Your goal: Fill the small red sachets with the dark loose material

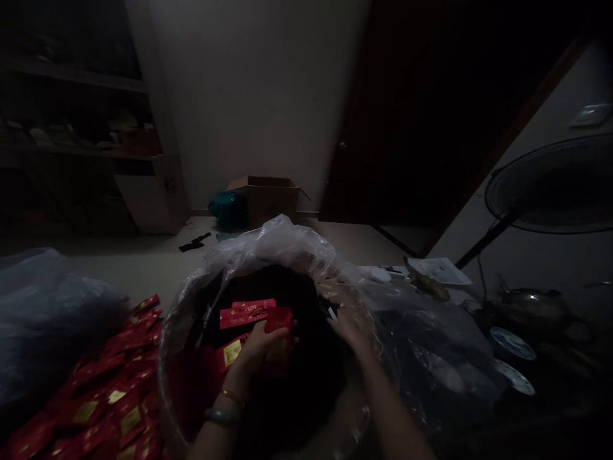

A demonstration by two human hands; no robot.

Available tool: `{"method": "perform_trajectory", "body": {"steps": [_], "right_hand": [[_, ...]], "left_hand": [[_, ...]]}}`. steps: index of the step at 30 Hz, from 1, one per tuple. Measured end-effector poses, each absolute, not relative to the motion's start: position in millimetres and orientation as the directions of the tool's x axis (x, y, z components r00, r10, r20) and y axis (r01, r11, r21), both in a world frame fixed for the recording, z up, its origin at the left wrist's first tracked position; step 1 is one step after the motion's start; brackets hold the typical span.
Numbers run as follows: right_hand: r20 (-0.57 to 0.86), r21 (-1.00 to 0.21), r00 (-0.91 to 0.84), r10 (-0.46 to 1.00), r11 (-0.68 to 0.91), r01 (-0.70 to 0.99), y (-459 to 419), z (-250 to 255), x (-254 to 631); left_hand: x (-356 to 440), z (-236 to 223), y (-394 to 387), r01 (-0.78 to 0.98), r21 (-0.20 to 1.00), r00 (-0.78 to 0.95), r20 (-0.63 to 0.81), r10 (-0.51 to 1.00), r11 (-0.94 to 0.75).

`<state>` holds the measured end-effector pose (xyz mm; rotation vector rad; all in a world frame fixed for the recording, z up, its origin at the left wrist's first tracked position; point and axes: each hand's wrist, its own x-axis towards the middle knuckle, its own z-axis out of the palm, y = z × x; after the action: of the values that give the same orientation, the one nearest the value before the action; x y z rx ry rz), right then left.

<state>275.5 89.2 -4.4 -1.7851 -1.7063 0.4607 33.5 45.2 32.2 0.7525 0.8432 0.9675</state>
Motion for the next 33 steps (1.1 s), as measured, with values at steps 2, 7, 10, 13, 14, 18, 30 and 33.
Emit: {"method": "perform_trajectory", "body": {"steps": [2,7,10,13,14,18,30,33], "right_hand": [[0.110,-0.648,0.128,0.986,-0.027,0.761,87,-17,281],[0.056,-0.695,0.152,0.987,-0.071,0.715,95,-22,286],[0.071,-0.743,0.097,0.993,-0.012,0.669,95,-1,292],[0.028,-0.836,-0.089,0.996,0.072,0.543,82,33,286],[0.000,-0.861,-0.141,0.990,0.072,0.504,76,45,279],[-0.050,-0.834,-0.359,0.932,0.159,0.529,52,80,243],[-0.030,-0.862,-0.363,0.931,0.160,0.481,55,69,223],[-0.023,-0.875,-0.341,0.940,0.146,0.461,55,69,222]], "left_hand": [[33,33,45,-0.394,0.841,0.322,-0.251,0.913,0.371],[33,37,42,-0.390,0.842,0.324,-0.253,0.911,0.373],[33,38,42,-0.373,0.853,0.324,-0.248,0.913,0.364],[33,39,42,-0.321,0.880,0.335,-0.240,0.911,0.350],[33,40,41,-0.290,0.893,0.335,-0.243,0.910,0.345],[34,38,40,-0.128,0.942,0.363,-0.247,0.898,0.310],[32,37,43,-0.074,0.898,0.329,-0.388,0.861,0.434],[33,37,44,-0.173,0.792,0.396,-0.488,0.778,0.585]]}}
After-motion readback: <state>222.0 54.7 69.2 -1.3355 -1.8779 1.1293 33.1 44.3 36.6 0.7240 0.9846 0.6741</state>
